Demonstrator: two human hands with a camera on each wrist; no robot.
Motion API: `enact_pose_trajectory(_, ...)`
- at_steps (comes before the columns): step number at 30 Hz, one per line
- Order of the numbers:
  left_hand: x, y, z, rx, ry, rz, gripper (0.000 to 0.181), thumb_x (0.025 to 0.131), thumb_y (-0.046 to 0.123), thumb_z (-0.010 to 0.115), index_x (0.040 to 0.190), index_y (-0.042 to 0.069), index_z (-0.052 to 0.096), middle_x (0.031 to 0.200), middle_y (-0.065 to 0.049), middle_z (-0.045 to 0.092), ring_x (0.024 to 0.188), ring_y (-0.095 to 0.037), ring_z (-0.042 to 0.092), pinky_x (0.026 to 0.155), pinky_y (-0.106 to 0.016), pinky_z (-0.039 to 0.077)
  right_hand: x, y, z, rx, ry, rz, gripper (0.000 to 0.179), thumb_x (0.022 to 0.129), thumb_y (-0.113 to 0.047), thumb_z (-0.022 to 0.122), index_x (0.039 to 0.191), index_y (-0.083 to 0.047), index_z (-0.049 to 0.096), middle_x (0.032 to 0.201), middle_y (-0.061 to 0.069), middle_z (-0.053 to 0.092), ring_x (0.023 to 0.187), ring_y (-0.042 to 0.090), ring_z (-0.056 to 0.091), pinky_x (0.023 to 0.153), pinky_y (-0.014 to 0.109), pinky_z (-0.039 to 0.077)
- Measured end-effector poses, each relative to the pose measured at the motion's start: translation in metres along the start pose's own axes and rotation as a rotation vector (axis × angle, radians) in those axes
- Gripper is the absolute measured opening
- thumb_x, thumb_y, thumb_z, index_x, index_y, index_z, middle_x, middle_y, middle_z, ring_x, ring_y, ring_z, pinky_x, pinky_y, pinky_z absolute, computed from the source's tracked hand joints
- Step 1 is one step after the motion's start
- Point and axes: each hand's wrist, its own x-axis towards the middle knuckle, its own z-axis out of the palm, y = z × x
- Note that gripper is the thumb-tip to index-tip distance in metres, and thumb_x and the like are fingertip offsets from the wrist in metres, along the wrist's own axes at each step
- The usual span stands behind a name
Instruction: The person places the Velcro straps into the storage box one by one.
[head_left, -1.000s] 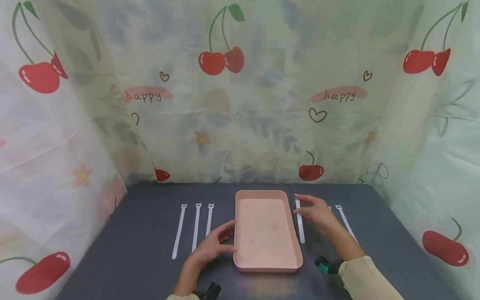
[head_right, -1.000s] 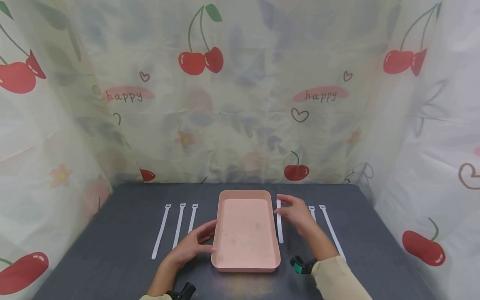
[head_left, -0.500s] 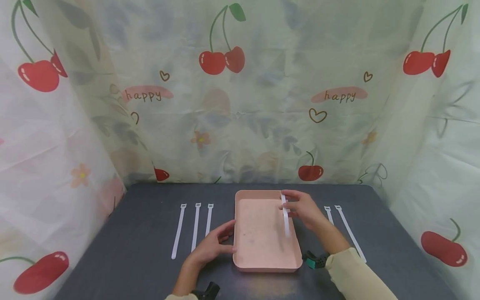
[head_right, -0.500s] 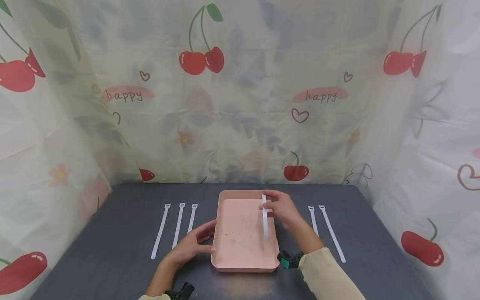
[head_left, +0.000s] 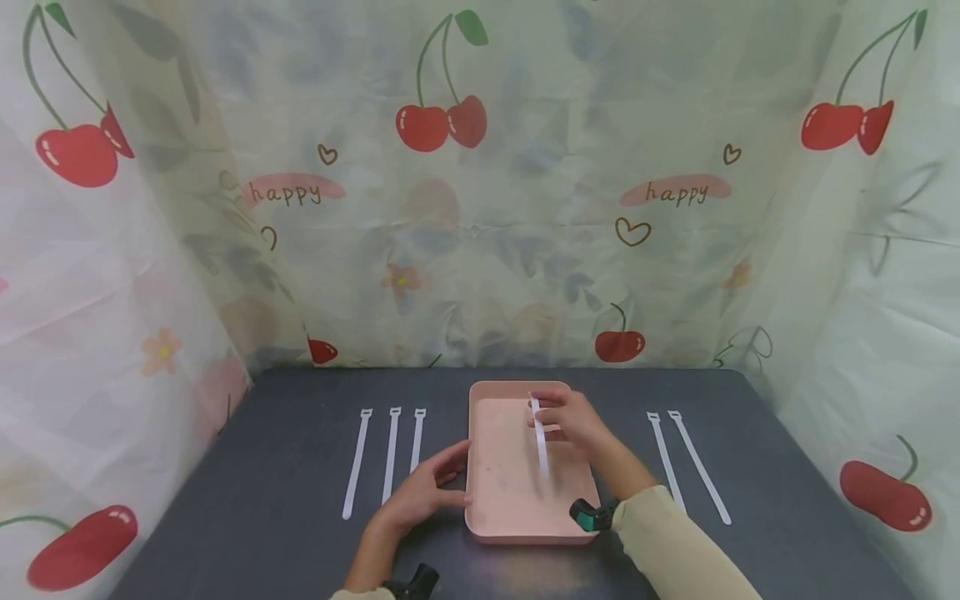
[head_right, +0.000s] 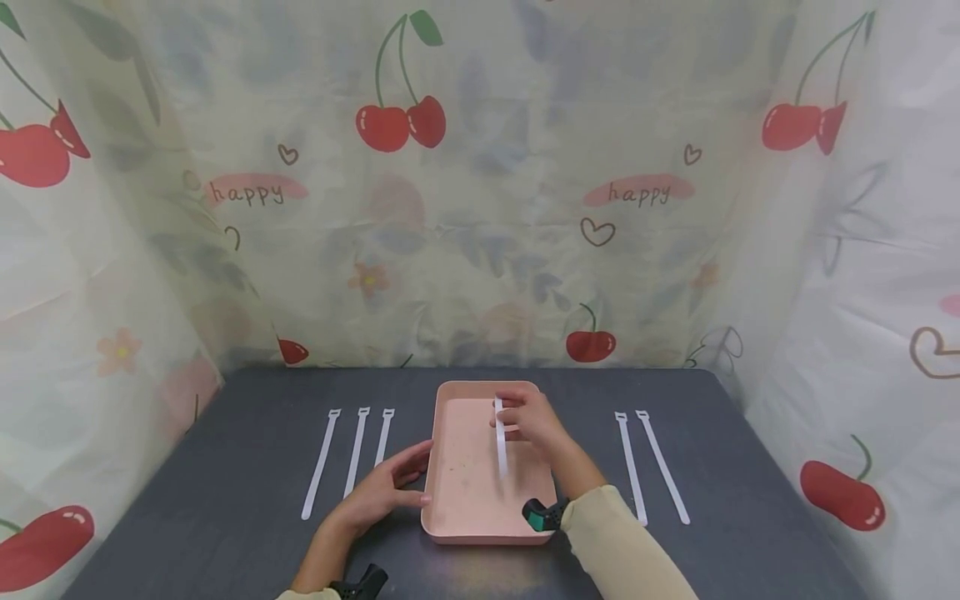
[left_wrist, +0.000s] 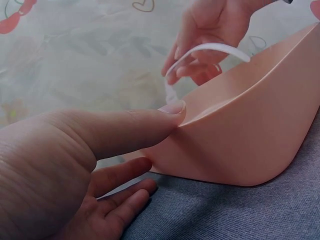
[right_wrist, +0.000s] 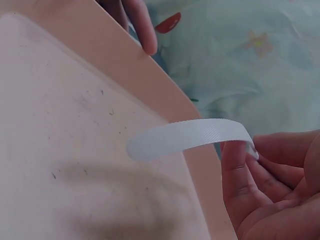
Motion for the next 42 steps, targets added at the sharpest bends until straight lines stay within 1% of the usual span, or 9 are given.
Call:
enact_pose_trajectory(3,0.001,-0.002,0.000,-0.001,0.002,0.004,0.083,0.079,0.004,0.078,0.149,0.001,0.034,0.145,-0.020,0.044,0.133,-0.035,0.041,0.111,-0.053,0.027,0.006,0.006,0.008,0.005,-0.006,0.008,0.045,0.092,0.005,0.056,0.136,0.007,0.049,0.124,0.028,0.057,0.096,0.035,0.067,0.076,0.043,0.057)
enact_pose_trajectory(7,0.001,-0.004,0.001,-0.002,0.001,0.013,0.083,0.079,0.003,0.078,0.149,0.000,0.034,0.145,-0.021,0.044,0.133,-0.035,0.041,0.110,-0.053,0.028,0.011,0.016,0.019,0.007,0.015,0.036,0.044,0.089,0.009,0.055,0.133,0.007,0.052,0.118,0.026,0.058,0.090,0.034,0.069,0.069,0.040,0.058)
enact_pose_trajectory(11,0.000,-0.002,0.002,-0.004,-0.003,0.007,0.082,0.078,0.004,0.078,0.149,0.002,0.035,0.145,-0.020,0.044,0.133,-0.033,0.041,0.111,-0.052,0.027,0.013,0.023,0.026,0.000,0.037,0.084,0.041,0.090,0.007,0.056,0.131,0.005,0.055,0.113,0.021,0.060,0.085,0.032,0.070,0.062,0.037,0.058)
enact_pose_trajectory(15,0.000,0.001,0.002,-0.007,-0.005,0.001,0.082,0.079,0.004,0.078,0.149,0.002,0.036,0.145,-0.019,0.044,0.134,-0.033,0.041,0.111,-0.052,0.027,0.013,0.025,0.030,0.043,0.020,0.107,0.043,0.090,0.007,0.055,0.132,0.005,0.054,0.110,0.020,0.059,0.085,0.032,0.070,0.064,0.038,0.058)
enact_pose_trajectory(19,0.000,0.002,0.002,-0.004,-0.001,-0.002,0.081,0.079,0.004,0.078,0.149,0.002,0.036,0.145,-0.019,0.045,0.133,-0.033,0.041,0.111,-0.052,0.027,0.015,0.028,0.032,0.090,0.000,0.097,0.044,0.088,0.010,0.054,0.132,0.008,0.052,0.106,0.019,0.058,0.082,0.028,0.069,0.068,0.039,0.058)
enact_pose_trajectory(25,0.000,-0.001,0.001,0.006,0.003,-0.003,0.081,0.079,0.006,0.078,0.149,0.003,0.036,0.145,-0.018,0.046,0.133,-0.033,0.042,0.111,-0.051,0.028,0.018,0.035,0.037,0.108,-0.008,0.107,0.043,0.087,0.010,0.054,0.130,0.008,0.053,0.105,0.018,0.058,0.075,0.023,0.067,0.064,0.038,0.058)
enact_pose_trajectory(30,0.000,-0.001,0.001,-0.002,0.002,0.000,0.081,0.079,0.005,0.078,0.149,0.002,0.036,0.144,-0.018,0.046,0.133,-0.033,0.042,0.111,-0.052,0.027,0.018,0.036,0.039,0.081,-0.028,0.131,0.045,0.087,0.010,0.054,0.132,0.007,0.051,0.107,0.020,0.060,0.074,0.023,0.067,0.060,0.037,0.058)
enact_pose_trajectory(36,0.000,-0.001,0.001,0.001,0.003,0.003,0.081,0.079,0.005,0.077,0.149,0.002,0.036,0.144,-0.019,0.045,0.133,-0.033,0.042,0.111,-0.052,0.027,0.019,0.035,0.041,0.032,-0.021,0.133,0.046,0.086,0.013,0.053,0.132,0.006,0.052,0.100,0.018,0.059,0.070,0.022,0.066,0.057,0.036,0.057)
enact_pose_trajectory(42,-0.002,-0.001,0.000,0.013,0.004,0.006,0.081,0.079,0.005,0.078,0.148,0.001,0.036,0.144,-0.019,0.045,0.133,-0.033,0.042,0.111,-0.051,0.028,0.021,0.037,0.044,-0.172,0.022,0.089,0.044,0.084,0.013,0.055,0.127,0.004,0.057,0.086,0.012,0.053,0.054,0.018,0.054,0.045,0.029,0.050)
